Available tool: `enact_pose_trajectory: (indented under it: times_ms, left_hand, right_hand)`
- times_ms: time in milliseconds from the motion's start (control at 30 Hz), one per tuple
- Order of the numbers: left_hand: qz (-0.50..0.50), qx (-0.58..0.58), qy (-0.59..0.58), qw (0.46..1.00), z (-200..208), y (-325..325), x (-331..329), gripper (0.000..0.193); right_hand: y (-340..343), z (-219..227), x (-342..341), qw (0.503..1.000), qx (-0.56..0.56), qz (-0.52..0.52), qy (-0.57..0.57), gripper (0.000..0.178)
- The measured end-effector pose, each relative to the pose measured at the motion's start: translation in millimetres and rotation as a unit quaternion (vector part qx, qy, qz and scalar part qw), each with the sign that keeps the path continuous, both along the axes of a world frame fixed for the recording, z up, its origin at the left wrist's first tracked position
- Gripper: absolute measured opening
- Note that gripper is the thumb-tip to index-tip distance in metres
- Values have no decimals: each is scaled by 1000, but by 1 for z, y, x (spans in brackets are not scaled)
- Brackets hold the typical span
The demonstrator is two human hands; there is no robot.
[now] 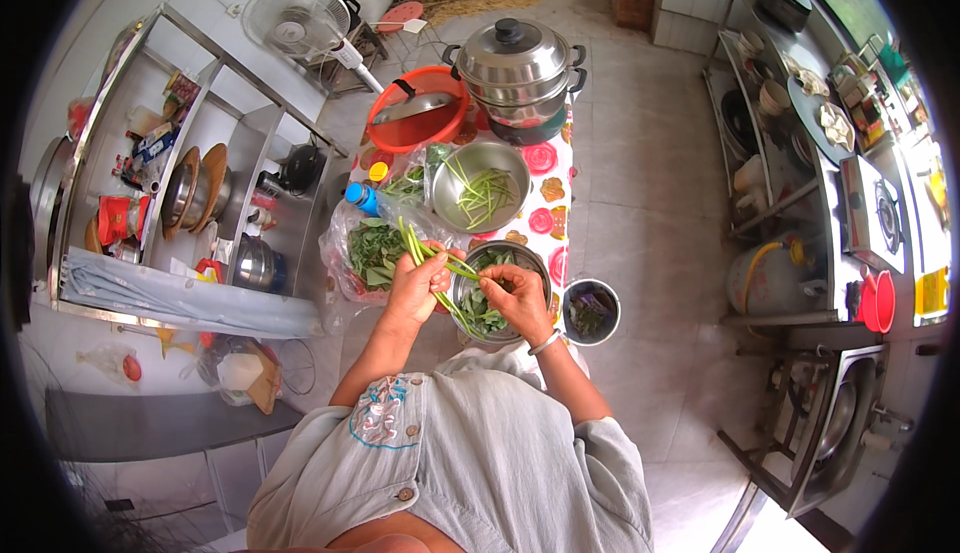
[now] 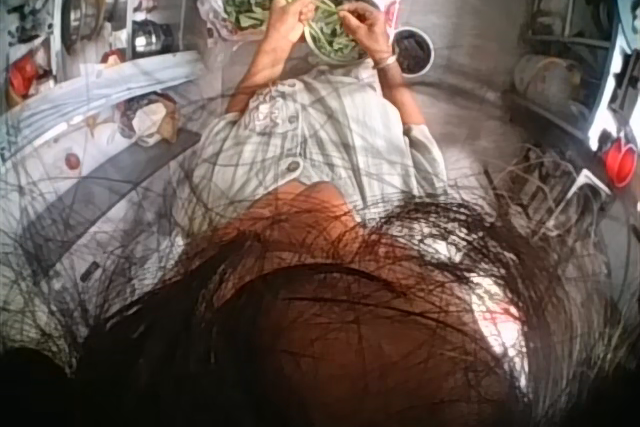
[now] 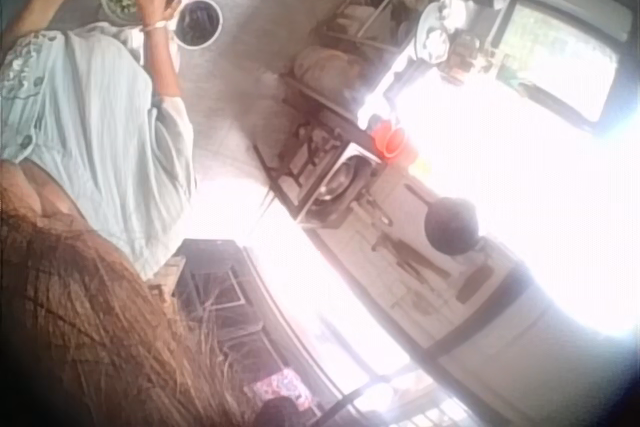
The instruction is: The person stands at a kitchen table and snaps the ends off long green vegetables, placing the trimmed pieces into a metal bowl. The person handles the vegetables one by one, separating the stems from the leaves and discarding the unwanted parts.
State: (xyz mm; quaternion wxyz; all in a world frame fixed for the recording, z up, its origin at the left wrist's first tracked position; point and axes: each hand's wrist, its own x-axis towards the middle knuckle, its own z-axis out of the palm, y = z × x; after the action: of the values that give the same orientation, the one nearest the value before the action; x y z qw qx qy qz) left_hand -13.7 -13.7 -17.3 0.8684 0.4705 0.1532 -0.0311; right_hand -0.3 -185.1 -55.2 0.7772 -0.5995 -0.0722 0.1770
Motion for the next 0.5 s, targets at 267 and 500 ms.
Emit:
enact_pose_trajectory:
  times_ms: [267,500]
  left_hand:
    - [14,124,-19,992,7,-12,-2,10]
    - [61,122,9,991,-5,-3,4,6]
  right_hand:
    - [5,4,0,914,-194,-40,-353,9]
    - [9,11,-5,917,-161,-17,-365,10]
